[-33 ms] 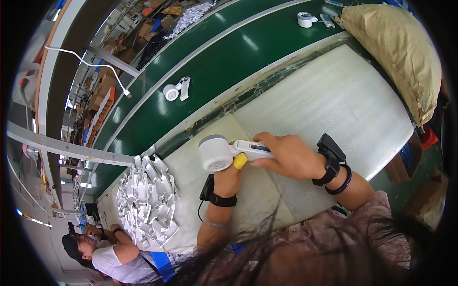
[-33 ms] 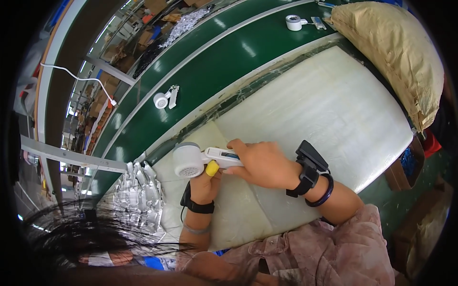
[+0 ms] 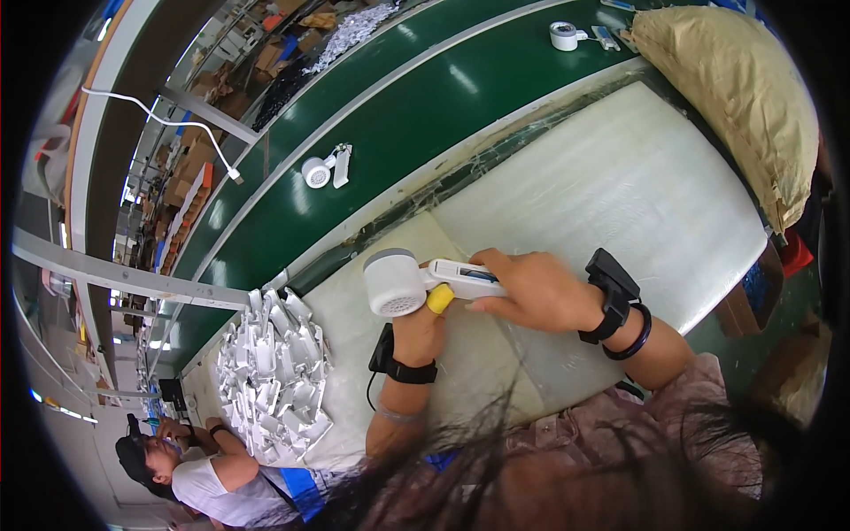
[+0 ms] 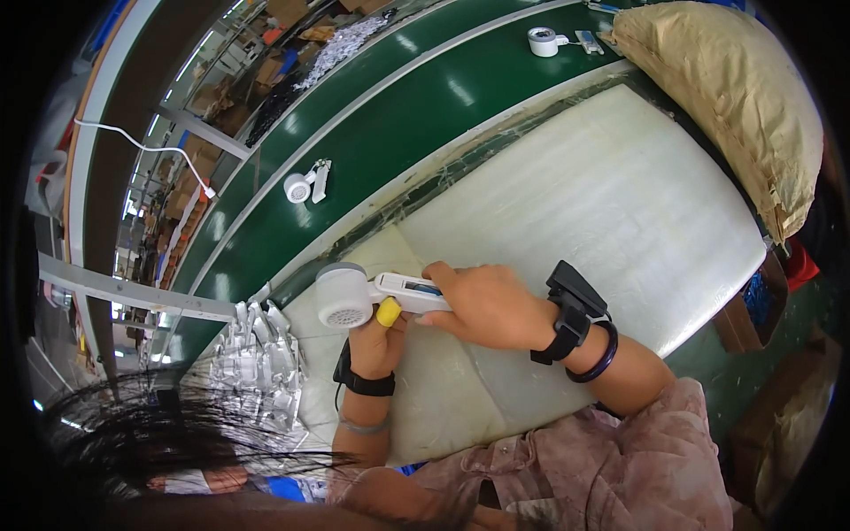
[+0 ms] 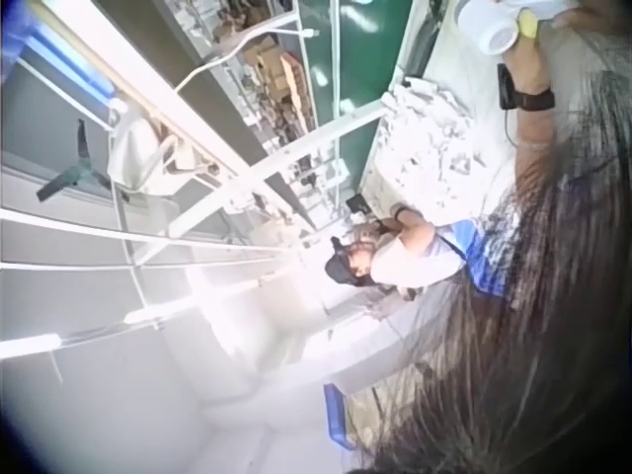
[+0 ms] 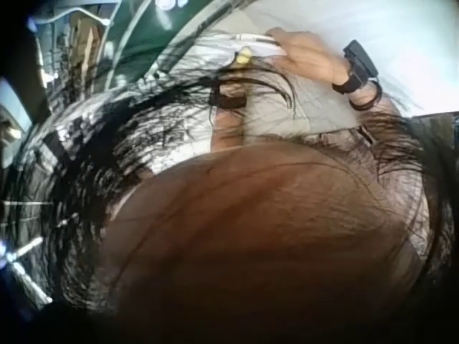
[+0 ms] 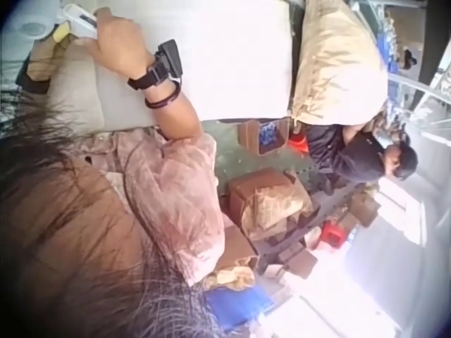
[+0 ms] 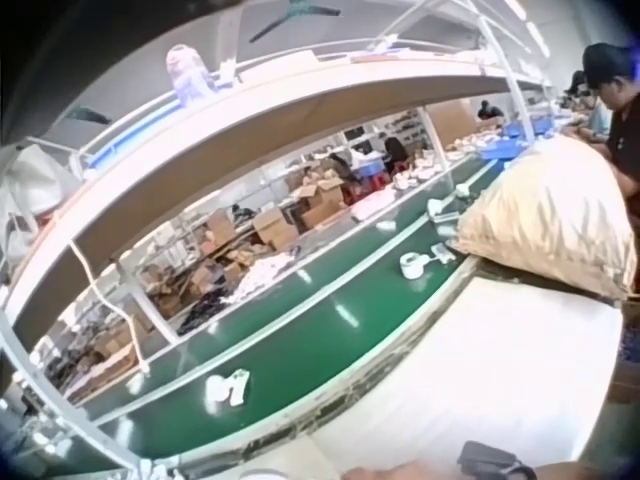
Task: The person assembles a handheld fan by inserting a battery and circuit board into the housing, fitting the fan motor into place, and snapping the cover onto the handle. Once assembled, the fan is placed on the conveyor belt and the process repeats with a new housing.
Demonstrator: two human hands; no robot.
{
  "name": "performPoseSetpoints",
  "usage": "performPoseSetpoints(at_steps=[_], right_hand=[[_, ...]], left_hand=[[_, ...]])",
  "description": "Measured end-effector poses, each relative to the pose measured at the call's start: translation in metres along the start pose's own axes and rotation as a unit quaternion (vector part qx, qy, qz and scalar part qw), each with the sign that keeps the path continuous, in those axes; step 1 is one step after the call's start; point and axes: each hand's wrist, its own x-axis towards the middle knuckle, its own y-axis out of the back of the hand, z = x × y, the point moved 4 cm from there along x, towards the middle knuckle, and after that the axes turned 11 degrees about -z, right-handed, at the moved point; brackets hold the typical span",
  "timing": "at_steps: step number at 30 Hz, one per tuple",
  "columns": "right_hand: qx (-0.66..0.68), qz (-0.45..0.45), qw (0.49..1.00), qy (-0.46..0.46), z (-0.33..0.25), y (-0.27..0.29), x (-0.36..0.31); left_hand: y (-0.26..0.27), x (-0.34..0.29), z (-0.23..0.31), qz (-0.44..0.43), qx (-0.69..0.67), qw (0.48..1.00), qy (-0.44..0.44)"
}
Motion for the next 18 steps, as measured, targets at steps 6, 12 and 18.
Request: performPoseSetpoints(at_steps=[6, 12, 18], right_hand=[[0.065, -0.055, 0.996, -0.002, 0.002, -0.016, 0.003], [0.105, -0.030, 0.994, 0.007, -0.003, -0.013, 0.003], [0.144, -0.034, 0.989, 0.028, 0.007, -0.008, 0.005]], left_hand=[[-0.004, 0.001, 0.000, 0.009, -0.123, 0.991, -0.044], [-0.001, 0.002, 0.003, 0.011, -0.120, 0.991, -0.052], [-0.004, 0.006, 0.007, -0.014, -0.135, 0.989, -0.061]])
